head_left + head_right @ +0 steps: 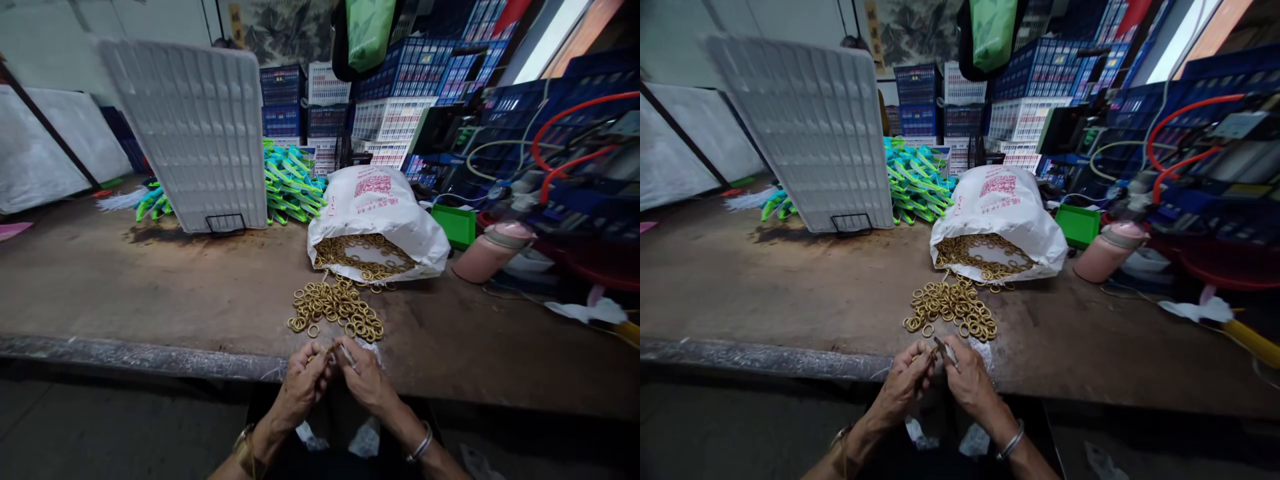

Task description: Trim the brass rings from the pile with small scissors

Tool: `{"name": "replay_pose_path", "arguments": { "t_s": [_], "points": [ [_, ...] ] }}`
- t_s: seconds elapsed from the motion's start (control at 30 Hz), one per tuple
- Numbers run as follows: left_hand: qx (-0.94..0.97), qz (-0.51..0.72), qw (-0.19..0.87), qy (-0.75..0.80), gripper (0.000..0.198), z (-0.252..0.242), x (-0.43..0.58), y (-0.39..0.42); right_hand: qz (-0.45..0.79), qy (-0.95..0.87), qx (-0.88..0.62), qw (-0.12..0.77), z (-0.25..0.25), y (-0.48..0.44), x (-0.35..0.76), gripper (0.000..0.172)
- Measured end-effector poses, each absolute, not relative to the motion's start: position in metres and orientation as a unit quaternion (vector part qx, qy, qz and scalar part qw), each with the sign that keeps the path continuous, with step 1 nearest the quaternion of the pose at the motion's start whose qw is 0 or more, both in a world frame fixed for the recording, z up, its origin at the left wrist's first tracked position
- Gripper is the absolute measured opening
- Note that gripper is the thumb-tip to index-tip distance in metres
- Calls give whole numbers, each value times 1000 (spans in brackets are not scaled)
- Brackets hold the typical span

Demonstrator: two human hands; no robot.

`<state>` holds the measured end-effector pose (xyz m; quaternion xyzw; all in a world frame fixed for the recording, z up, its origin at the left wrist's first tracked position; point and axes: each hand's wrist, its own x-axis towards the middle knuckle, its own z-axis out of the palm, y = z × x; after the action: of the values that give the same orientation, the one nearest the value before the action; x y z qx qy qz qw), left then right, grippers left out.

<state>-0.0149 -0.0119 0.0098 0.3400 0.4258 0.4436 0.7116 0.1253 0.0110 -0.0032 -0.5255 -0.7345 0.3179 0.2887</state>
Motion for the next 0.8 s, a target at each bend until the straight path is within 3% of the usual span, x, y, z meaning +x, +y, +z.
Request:
{"name": "replay_pose_path", "arguments": {
  "t_s": [0.13,0.37,0.5,0.67,0.8],
  "points": [
    [339,455,698,437,36,14,-14,-11,261,-786,-519,209,-3,5,125,29],
    [375,493,657,429,32,7,-13,-11,217,-811,-520,155,-4,3,125,34],
    [380,487,642,454,30,6,-16,-15,193,-814,-534,122,-6,5,122,35],
    [337,452,699,440,28,11,-24,-29,134,-781,-606,70,-9,22,117,28],
    [249,492,739,388,30,7,-31,-33,118,-775,-615,84,-12,38,107,21]
  ]
}}
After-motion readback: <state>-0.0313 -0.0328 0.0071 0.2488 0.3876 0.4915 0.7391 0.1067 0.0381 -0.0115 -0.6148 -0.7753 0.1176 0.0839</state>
